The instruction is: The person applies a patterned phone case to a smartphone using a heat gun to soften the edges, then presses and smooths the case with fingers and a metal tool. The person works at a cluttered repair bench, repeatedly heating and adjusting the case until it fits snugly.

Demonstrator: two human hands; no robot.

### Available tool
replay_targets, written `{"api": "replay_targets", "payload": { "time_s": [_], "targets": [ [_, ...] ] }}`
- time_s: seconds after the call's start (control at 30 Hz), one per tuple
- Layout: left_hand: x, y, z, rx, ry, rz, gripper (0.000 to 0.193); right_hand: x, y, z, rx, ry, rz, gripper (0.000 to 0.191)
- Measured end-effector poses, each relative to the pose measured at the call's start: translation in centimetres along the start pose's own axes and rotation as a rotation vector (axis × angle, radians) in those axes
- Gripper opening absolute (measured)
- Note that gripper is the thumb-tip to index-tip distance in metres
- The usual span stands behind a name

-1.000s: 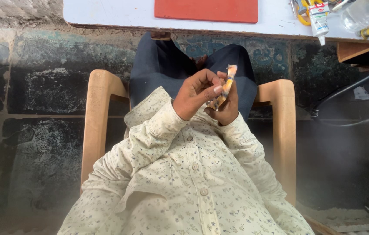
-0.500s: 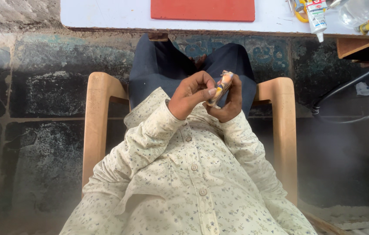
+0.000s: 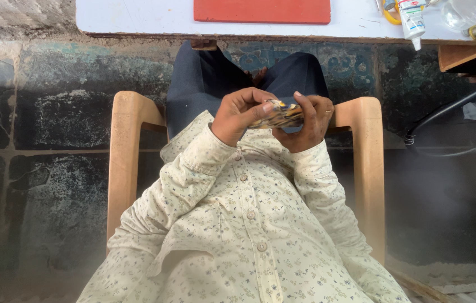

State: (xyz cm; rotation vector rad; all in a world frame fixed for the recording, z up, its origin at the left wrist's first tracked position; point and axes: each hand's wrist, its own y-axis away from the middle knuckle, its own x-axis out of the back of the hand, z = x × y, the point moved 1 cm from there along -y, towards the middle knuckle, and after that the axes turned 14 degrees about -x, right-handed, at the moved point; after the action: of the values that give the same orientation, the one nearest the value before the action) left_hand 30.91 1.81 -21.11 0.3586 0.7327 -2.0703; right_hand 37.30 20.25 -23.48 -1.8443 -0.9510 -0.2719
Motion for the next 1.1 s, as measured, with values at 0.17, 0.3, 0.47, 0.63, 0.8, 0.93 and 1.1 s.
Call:
{"api": "replay_targets", "payload": {
  "time_s": [0.17,0.3,0.47,0.63,0.8,0.93,1.1],
  "targets": [
    [0.6,0.0,-0.6,0.079,0.136,0.089,0.012,0.1,0.2,0.2,0.009,0.044,0.0,0.089],
    [0.8,-0.1,-0.7,0.119,0.172,0.116,0.013,0.4,0.2,0.1,0.011,0.058,-0.004,0.09],
    [1.2,-0.1,-0.9,0.147,0.105,0.092,0.015,1.0,0.2,-0.2,0.013,0.055,-0.025,0.089],
    [1.9,-0.2,-0.7,0.187,0.011,0.042,0.016,1.2,0.1,-0.7,0.013,0.057,-0.035,0.089],
    [0.4,-0.5,0.2,0.144,-0.004,0.058,0.02,1.2,-0.2,-1.1,-0.019,-0.041,-0.061,0.088],
    [-2.0,-0.2,1.7,-0.254,-0.555,0.064,0.03,1.1,-0.6,-1.3,-0.062,0.011,-0.058,0.088],
    [-2.8,-0.3,2.1,-0.343,-0.856,0.109,0.016,1.0,-0.4,-1.7,-0.071,0.051,-0.087,0.09]
  ]
}}
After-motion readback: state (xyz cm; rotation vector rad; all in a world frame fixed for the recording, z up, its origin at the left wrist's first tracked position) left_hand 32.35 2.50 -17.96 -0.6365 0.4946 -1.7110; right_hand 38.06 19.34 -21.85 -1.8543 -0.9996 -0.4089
